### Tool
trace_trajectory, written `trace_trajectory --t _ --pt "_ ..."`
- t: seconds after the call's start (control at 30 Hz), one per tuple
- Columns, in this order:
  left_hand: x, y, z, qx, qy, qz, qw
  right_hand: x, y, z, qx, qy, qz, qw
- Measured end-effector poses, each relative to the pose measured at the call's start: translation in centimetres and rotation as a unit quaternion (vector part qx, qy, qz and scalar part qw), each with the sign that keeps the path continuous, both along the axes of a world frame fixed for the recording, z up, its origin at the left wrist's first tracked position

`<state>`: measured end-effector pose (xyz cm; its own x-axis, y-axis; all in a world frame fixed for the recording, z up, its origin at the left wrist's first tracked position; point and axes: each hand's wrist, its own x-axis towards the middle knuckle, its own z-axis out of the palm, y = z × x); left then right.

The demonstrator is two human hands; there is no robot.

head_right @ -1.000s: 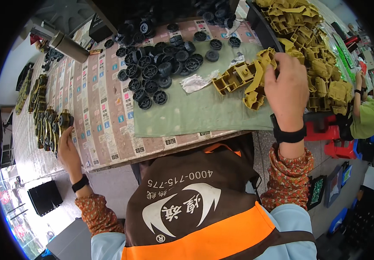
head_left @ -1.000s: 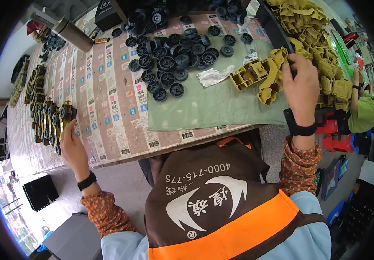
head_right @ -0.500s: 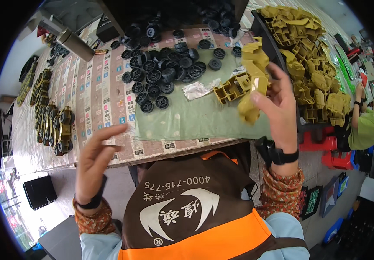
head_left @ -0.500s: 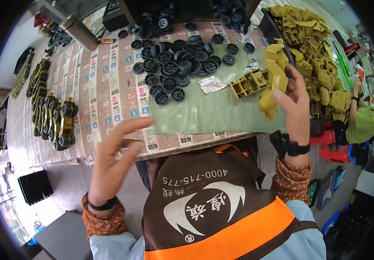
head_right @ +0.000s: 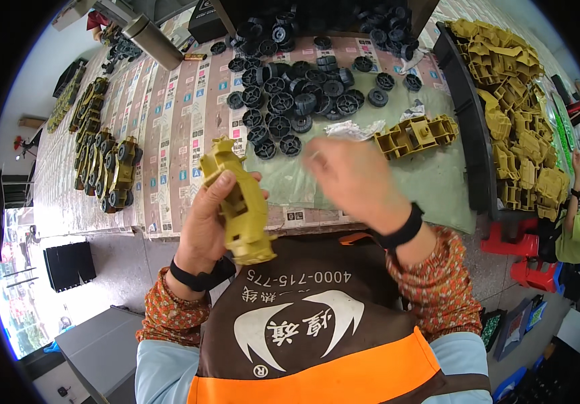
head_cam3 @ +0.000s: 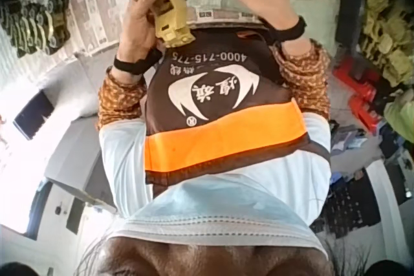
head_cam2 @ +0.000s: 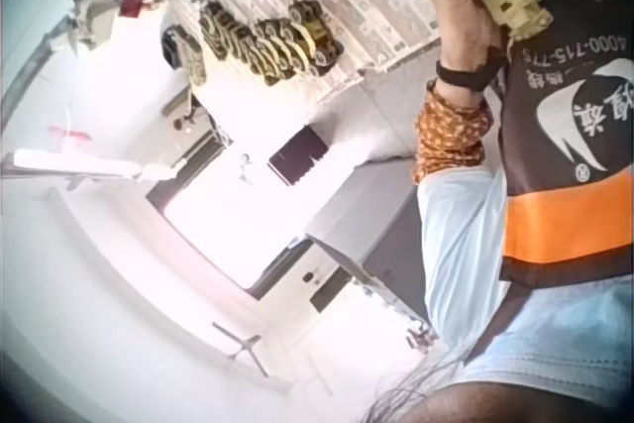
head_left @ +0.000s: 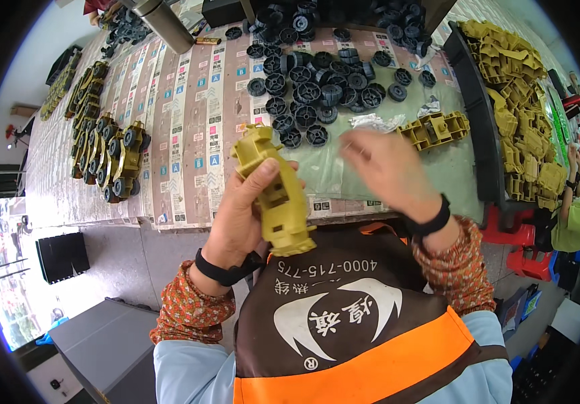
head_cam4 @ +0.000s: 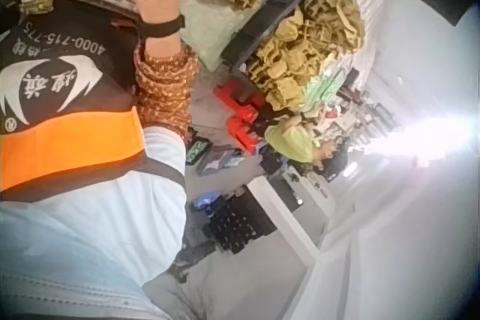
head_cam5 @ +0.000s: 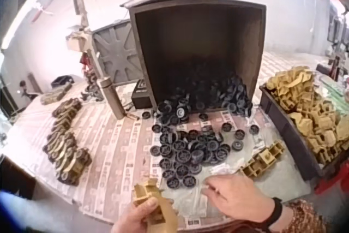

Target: The person assembles yellow toy trucks by hand, picking up yellow chassis bodies and inserting black wheels into the wheel wells. The person handles the components one at a time, fitting the wheels into place and placing the completed trucks on the table.

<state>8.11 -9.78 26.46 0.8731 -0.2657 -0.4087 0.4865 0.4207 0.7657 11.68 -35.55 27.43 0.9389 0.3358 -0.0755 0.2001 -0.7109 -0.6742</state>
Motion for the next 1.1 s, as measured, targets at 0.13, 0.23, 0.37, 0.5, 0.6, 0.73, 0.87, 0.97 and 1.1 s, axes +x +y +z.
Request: trace_trajectory --t 0.13,0.23,0.37,0.5,0.6,0.73,0.87,0.97,1.1 --pt "0.5 0.2 0.1 0.005 -0.004 0.033 0.999 5.6 -1.5 -1.6 -0.137 -0.253 -0.069 0.955" --pt "0.5 -0.2 -0.4 -0.034 -0.013 0.029 0.999 8.2 -1.0 -3.4 -0.196 -0.293 -0.020 0.935" --pt "0.4 -0.5 -0.3 -0.066 -0.001 0.024 0.998 9.3 -0.8 -5.0 -0.216 -0.290 -0.008 0.932" --pt "0.2 0.1 -0.6 -0.056 -0.011 0.026 0.998 6.3 -2.0 -0.3 -0.118 -0.206 0.060 0.970" --pt "0.3 0.3 -1.0 -0.044 -0.006 0.015 0.999 5.0 -2.7 -0.5 -0.179 -0.069 0.208 0.959" --pt "0.1 0.2 -1.5 -0.064 0.021 0.006 0.998 3.6 -1.8 -2.5 -0.150 -0.092 0.163 0.971" --pt "-0.2 0.2 -1.9 -0.050 0.017 0.036 0.998 2.1 -1.5 -2.9 -0.103 -0.109 0.095 0.984" --pt "0.0 0.6 -1.3 -0.041 0.059 0.007 0.997 0.0 -0.9 -3.5 -0.114 -0.127 0.075 0.982" --pt "-0.4 -0.1 -1.6 -0.049 0.048 0.015 0.998 -0.7 -0.1 -3.6 -0.052 -0.098 0.050 0.993"
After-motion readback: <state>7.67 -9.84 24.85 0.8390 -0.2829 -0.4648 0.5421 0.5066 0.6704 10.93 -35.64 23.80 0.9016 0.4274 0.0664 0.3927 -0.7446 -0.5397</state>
